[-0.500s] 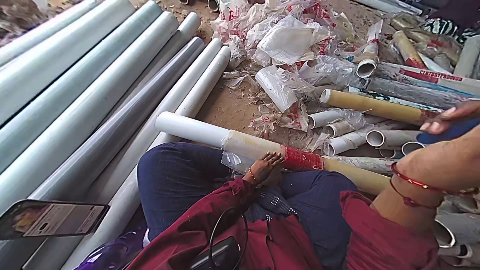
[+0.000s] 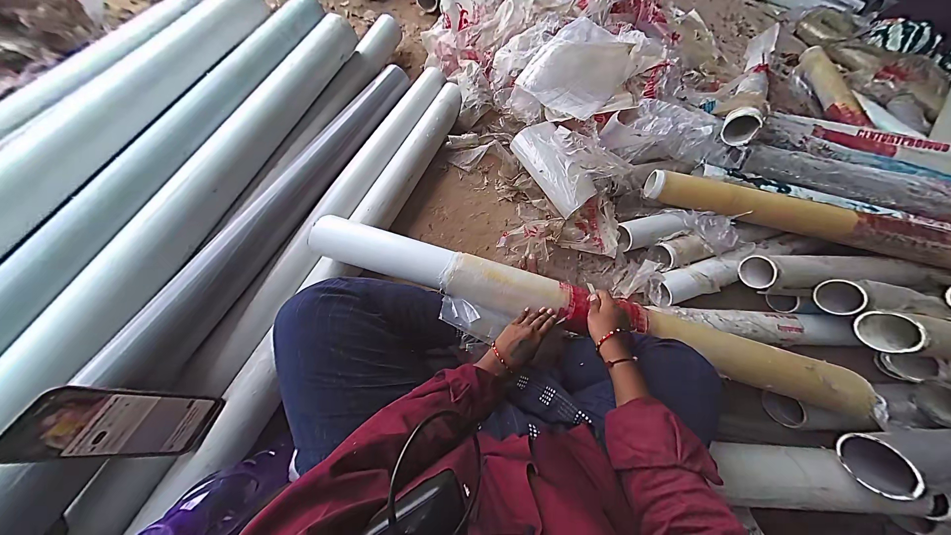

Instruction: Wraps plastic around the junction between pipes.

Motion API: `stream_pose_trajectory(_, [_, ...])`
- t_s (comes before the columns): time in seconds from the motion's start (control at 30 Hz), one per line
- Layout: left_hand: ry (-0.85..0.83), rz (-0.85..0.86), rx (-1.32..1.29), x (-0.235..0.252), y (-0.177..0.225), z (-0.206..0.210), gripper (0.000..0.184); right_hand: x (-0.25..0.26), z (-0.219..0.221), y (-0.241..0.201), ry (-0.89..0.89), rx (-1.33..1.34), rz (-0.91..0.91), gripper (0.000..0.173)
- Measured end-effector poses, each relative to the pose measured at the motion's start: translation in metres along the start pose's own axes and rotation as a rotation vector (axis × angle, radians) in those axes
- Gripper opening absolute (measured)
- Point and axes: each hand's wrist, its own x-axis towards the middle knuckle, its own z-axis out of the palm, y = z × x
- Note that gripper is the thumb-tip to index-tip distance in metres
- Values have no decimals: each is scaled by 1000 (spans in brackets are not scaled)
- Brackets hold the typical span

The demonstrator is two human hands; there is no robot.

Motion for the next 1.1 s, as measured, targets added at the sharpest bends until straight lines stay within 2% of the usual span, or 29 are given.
stream_pose_trajectory(0.1, [127, -8, -3, 2, 6, -6, 34, -10, 13, 1, -33, 77, -24, 37])
stream_pose_trajectory(0.13, [103, -38, 8, 6, 9, -13, 33, -16, 18, 0, -41, 83, -24, 36])
stream_pose_trajectory(0.27, [-188, -256, -12, 40, 22, -45, 40, -30, 25, -2, -101, 46, 24, 36])
stream_pose_trajectory(0.37, [-161, -298, -96, 58, 9, -49, 32, -29, 30, -2, -110, 14, 32, 37])
stream_pose_trajectory(0.73, [-224, -353, -115, 61, 7, -54, 31, -42, 47, -18, -127, -75, 87, 36])
stream_pose_trajectory(0.9, [-231, -384, -139, 62, 9, -56, 31, -53, 62, -13, -271, -93, 77, 35])
stream_pose_trajectory(0.97, [-226, -371, -123, 62, 8, -57, 32, -55, 52, -16, -177, -48, 62, 33])
stream_pose_trajectory(1.1, [-258, -292, 7, 54, 17, -51, 39, -42, 26, -3, 135, 16, 27, 38])
